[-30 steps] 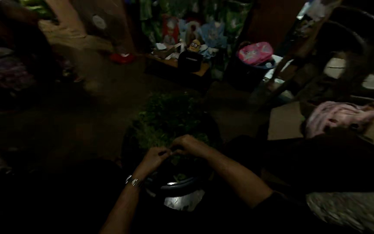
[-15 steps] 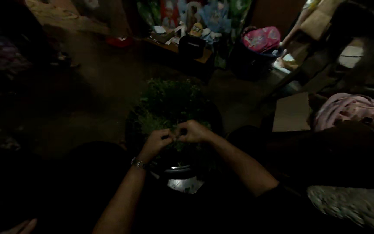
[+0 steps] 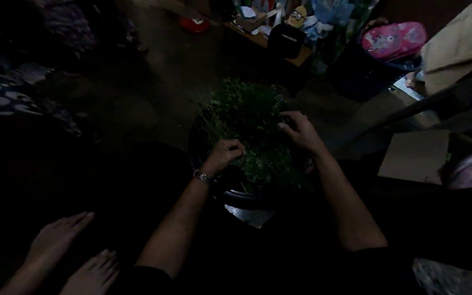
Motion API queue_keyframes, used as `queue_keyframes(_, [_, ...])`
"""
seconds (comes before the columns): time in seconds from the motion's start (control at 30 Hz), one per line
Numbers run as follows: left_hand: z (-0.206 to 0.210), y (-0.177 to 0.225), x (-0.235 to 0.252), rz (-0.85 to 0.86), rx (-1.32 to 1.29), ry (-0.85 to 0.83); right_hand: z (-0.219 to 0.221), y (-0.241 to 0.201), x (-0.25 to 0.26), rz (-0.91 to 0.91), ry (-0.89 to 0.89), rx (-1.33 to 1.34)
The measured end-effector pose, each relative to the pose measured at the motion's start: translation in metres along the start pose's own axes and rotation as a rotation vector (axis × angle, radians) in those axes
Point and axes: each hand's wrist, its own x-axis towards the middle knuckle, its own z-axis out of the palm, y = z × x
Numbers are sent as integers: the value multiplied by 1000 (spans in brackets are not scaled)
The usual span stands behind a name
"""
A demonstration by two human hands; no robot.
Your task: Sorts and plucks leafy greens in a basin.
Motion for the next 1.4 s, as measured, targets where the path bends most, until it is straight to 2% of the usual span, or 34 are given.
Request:
queue_keyframes(0.13, [1, -1, 1, -5, 15, 12, 8, -19, -13, 29, -405, 121])
queue_keyframes(0.23, [1, 0, 0, -14, 39, 33, 22, -30, -16, 102, -553, 130])
queue_keyframes(0.33, [2, 2, 2, -37, -27, 104, 29, -36, -15, 116, -505, 116])
queue_keyframes(0.43, [10, 0, 5, -102, -376, 139, 34, -33, -15, 78, -386, 145])
queue_keyframes(0.5, [14, 4, 4, -168, -509, 112, 38, -34, -15, 69, -316, 171])
queue_keyframes(0.7, [18, 9, 4, -145, -275, 116, 45, -42, -15, 94, -279, 132])
queue_keyframes(1.07, [19, 4, 3, -73, -115, 87, 49, -44, -17, 5, -271, 68])
queue_keyframes(1.27, [18, 10, 2, -61, -64, 77, 49, -54, -15, 154, -231, 197])
queue_keyframes(1.4, [19, 9, 3, -66, -30, 99, 49, -50, -13, 145, -242, 246])
